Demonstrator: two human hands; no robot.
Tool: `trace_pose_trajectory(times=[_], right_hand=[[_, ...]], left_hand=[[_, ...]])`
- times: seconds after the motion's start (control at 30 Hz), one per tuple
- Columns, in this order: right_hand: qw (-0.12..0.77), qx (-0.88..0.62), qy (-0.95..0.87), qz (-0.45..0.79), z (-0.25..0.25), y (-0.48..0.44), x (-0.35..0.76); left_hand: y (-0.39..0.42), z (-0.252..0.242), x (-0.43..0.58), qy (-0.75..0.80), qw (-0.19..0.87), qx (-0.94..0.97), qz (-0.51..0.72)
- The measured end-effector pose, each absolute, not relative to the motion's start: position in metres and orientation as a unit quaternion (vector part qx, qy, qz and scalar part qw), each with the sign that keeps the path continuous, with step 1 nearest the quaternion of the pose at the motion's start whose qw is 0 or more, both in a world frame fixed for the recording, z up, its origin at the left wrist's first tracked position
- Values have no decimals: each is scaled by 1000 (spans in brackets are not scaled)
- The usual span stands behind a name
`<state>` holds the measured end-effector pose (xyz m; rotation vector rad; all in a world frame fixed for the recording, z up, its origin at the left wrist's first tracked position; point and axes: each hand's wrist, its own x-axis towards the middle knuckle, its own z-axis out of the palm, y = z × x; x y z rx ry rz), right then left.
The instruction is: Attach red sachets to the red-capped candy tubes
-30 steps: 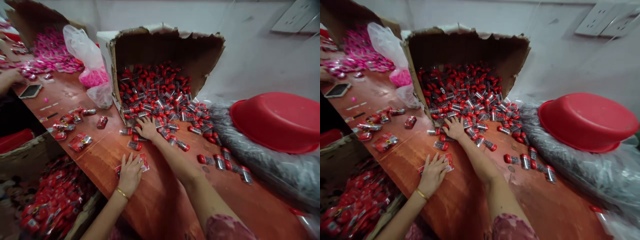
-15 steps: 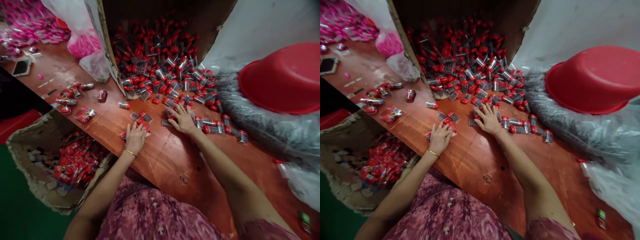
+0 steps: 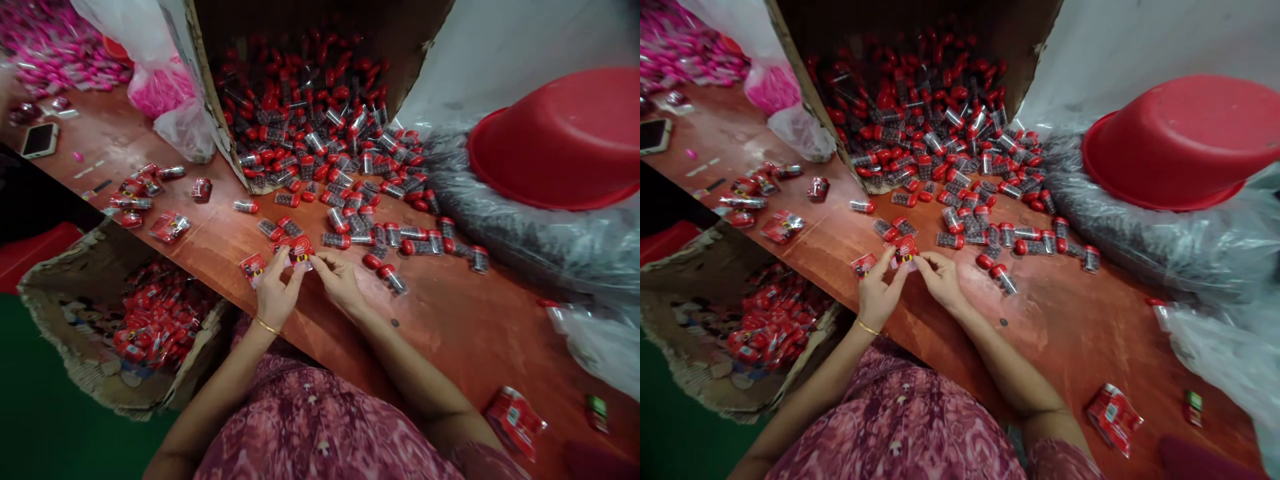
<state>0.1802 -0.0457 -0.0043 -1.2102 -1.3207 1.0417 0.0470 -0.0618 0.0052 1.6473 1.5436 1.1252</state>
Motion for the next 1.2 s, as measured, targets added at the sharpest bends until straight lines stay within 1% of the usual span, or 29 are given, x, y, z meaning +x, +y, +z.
trace_pose_trajectory(times=[0.1,0.17,0.27,0.37,0.43,0.53,0.6,0.67,0.73,0.83,0.87,0.93,0.97,1.03,1.13,1.2], right_hand=[[510,-512,-556,412,-7,-54,185],[499,-506,-561,424,-8,-61,186],[487,-496,-562,449,-9,-69,183],[476,-508,-572,434,-11,-72,181],[467,-512,-585,420,-13,-72,182],[446,-504,-614,414,-14,-70,187],[405,-494,-649,413,-11,-65,192],[349,-492,-695,392,-7,-57,198],[289,-534,-731,311,-1,-43,202],[184,-663,-717,114,4,-20,206],[146,-689,-707,66,3,-15,206],[94,-695,-713,18,-2,-12,210],[85,-679,-729,8,-6,-16,213],[99,-640,-762,-6,-15,-33,221],[154,-608,-779,-14,-28,-65,238],[191,-618,-763,-14,-32,-79,246]], left_hand=[[-63,5,49,566,510,487,427],[-62,5,52,539,570,431,446],[-63,3,56,534,547,419,490],[-68,1,60,556,519,430,486],[-71,0,61,555,536,408,488],[-73,0,61,518,598,350,501],[-72,1,59,508,629,316,497],[-69,3,58,523,637,285,489],[-65,3,58,547,629,256,490],[-59,5,58,570,624,217,489],[-58,5,58,572,628,207,485],[-57,7,56,568,646,190,474],[-57,8,55,560,656,182,472],[-58,9,52,544,674,172,469],[-59,10,49,528,694,157,464],[-60,9,51,524,701,146,460]])
